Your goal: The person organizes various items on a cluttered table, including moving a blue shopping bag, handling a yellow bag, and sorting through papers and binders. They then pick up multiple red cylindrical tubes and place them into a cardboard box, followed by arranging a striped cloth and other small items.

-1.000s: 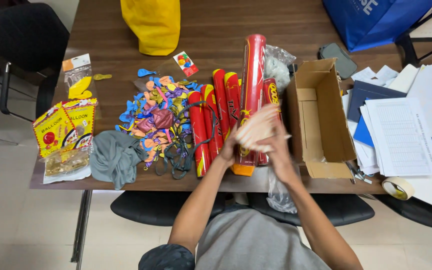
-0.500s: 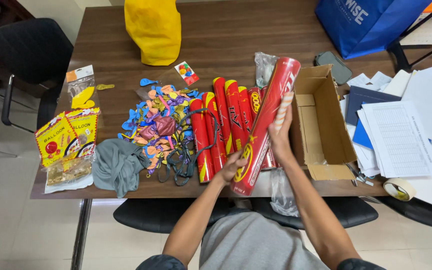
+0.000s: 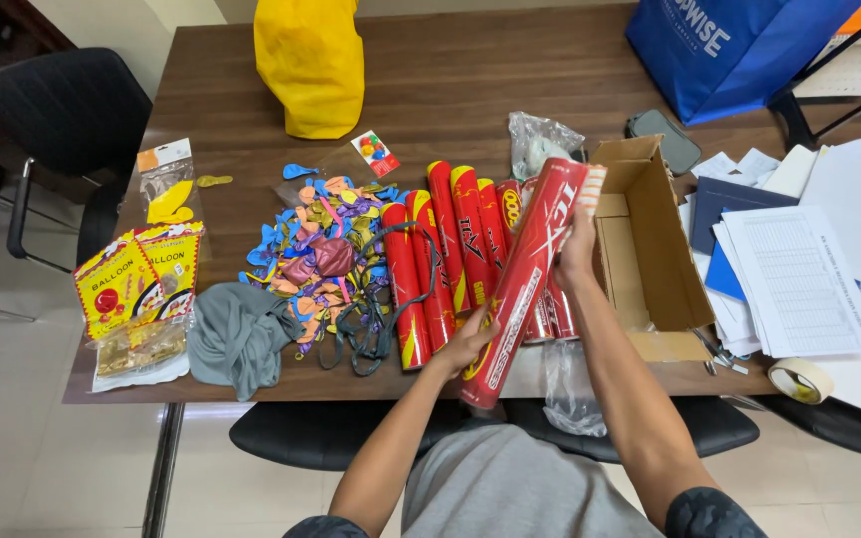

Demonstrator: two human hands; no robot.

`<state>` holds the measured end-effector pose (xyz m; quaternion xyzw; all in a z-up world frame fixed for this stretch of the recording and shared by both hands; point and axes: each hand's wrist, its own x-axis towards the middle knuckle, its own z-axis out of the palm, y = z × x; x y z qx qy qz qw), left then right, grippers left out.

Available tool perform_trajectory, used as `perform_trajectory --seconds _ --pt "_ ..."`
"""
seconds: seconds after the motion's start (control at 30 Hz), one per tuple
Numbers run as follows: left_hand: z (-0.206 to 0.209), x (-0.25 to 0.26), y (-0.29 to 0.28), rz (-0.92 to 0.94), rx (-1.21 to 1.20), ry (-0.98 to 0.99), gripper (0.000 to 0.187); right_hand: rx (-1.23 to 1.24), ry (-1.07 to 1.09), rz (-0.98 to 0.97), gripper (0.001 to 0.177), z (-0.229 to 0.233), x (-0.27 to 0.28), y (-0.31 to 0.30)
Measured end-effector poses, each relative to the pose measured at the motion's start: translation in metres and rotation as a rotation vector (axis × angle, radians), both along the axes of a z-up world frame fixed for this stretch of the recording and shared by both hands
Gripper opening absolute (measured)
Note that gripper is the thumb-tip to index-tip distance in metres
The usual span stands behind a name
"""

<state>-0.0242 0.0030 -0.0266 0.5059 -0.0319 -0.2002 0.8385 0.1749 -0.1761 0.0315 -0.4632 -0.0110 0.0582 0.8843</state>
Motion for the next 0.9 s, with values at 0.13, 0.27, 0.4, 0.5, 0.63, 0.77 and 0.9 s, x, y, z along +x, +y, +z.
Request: perform_trajectory --seconds 0.13,0.27,0.4,0.5,0.63,0.77,0.9 --pt "0.053 0.022 -0.011 0.165 0.279 -0.103 0.094 -0.195 -0.198 -0.002 0.068 0.035 -0.067 0.026" --pt "0.069 0.047 -0.011 0.454 0.3 -0.149 0.088 -0.72 -0.665 0.097 0.077 0.021 -0.149 0.037" --pt "0.044 0.067 -0.002 0.576 0.108 -0.304 0.08 -0.987 -0.684 0.243 0.067 0.017 -0.209 0.025" --pt "0.043 0.053 -0.014 0.546 0.086 -0.363 0.072 -1.066 -0.721 0.197 0.065 0.002 -0.191 0.02" --pt "0.029 0.024 -0.035 0.446 0.163 -0.382 0.067 -1.094 -0.558 -0.039 0.066 0.014 -0.118 0.012" --pt "-0.001 0.004 -0.038 0.129 -0.114 -0.253 0.069 -0.698 -0.561 -0.154 0.074 0.066 -0.056 -0.003" --pt "0.019 -0.013 -0.018 -0.322 -0.627 0.087 0.074 -0.059 -0.219 0.015 0.064 0.097 -0.018 -0.027"
